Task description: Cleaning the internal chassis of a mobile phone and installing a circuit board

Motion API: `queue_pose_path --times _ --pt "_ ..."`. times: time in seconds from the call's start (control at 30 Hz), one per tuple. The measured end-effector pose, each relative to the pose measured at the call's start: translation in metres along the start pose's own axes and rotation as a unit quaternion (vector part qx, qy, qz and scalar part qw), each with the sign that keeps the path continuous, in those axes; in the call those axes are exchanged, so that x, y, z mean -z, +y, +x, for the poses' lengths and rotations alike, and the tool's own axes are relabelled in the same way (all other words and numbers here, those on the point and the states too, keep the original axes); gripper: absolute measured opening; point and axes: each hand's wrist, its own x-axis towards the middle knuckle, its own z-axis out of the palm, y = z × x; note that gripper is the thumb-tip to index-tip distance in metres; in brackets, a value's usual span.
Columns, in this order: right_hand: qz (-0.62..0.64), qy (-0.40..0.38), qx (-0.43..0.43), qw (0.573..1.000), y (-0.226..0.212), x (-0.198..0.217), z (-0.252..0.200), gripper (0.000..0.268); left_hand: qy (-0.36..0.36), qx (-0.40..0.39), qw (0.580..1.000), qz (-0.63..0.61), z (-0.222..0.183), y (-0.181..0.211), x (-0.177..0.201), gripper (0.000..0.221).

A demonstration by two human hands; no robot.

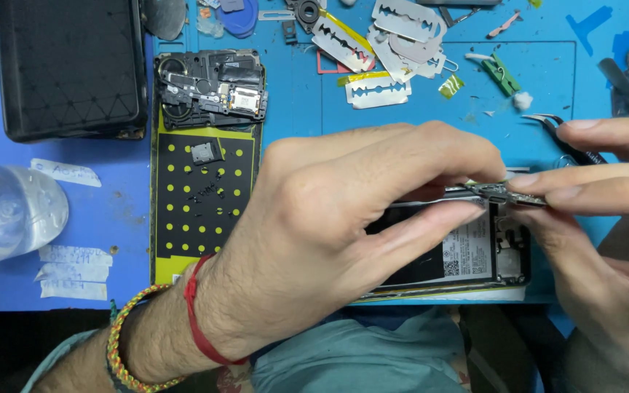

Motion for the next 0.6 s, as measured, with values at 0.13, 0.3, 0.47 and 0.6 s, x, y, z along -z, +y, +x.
queue_pose_path --times 0.13,0.3,0.47,0.6 --pt "0.016 0.0 0.005 1.0 -0.004 -0.001 0.001 0.016 -0.004 -0.031 0.999 0.023 -0.003 -0.007 -0.005 0.011" --pt "0.006 -0.017 0.002 1.0 -0.009 0.002 0.005 0.018 -0.004 -0.036 0.999 0.023 -0.003 -0.008 -0.005 0.005" --pt "0.022 -0.001 -0.002 1.0 -0.008 -0.002 0.004 0.018 0.008 -0.036 0.999 0.026 -0.003 -0.007 -0.005 0.004" --pt "0.015 -0.019 0.0 1.0 -0.003 0.002 0.009 0.018 0.009 -0.015 1.0 0.017 -0.002 -0.004 -0.004 0.007"
